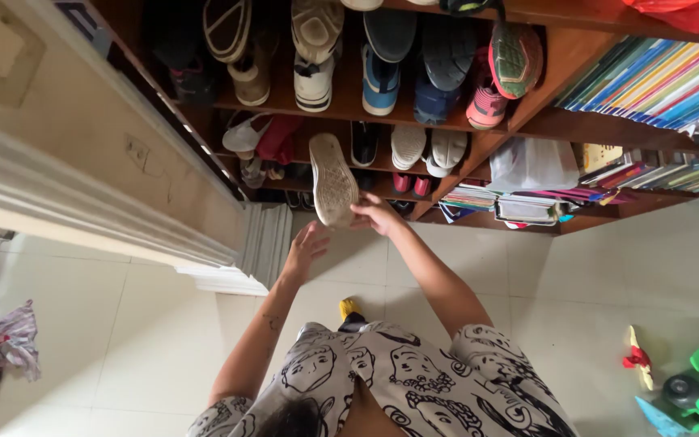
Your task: The person arranges shoes on a wooden shoe rack. They pick up various shoes from the shelves, inspect them, and place them back in an organized manner, ensuring pairs are aligned and facing the same direction.
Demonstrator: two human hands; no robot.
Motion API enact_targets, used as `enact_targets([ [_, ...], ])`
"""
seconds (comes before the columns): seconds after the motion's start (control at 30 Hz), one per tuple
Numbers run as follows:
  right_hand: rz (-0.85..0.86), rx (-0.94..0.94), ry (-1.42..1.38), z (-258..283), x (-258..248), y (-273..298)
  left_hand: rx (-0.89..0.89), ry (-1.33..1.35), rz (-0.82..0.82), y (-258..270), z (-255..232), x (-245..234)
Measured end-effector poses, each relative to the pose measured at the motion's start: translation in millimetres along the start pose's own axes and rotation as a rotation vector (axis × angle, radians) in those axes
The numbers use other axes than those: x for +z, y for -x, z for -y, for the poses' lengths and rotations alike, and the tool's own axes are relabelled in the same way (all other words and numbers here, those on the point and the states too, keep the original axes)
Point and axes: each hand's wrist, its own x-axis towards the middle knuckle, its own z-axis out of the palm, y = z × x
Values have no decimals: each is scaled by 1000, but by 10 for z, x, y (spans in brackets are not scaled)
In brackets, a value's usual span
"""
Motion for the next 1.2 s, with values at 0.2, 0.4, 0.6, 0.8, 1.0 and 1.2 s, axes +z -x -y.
enact_targets([
  [0.2,-5,-39,47,393,-101,-678,-79,4,-56,-68,147,-122],
  [0.4,-87,-93,15,474,-539,-1690,-120,38,-143,-12,202,-357],
  [0.6,-215,-166,7,881,-657,-2020,-125,49,-195,7,278,-604],
  [0.8,-294,-171,-46,869,-1068,-2483,-143,80,-235,-34,295,-588],
  [1.0,-320,-151,74,984,-811,-1900,-146,86,-234,-23,275,-504],
  [1.2,-384,-171,105,891,-934,-2089,-182,71,-224,-74,346,-457],
])
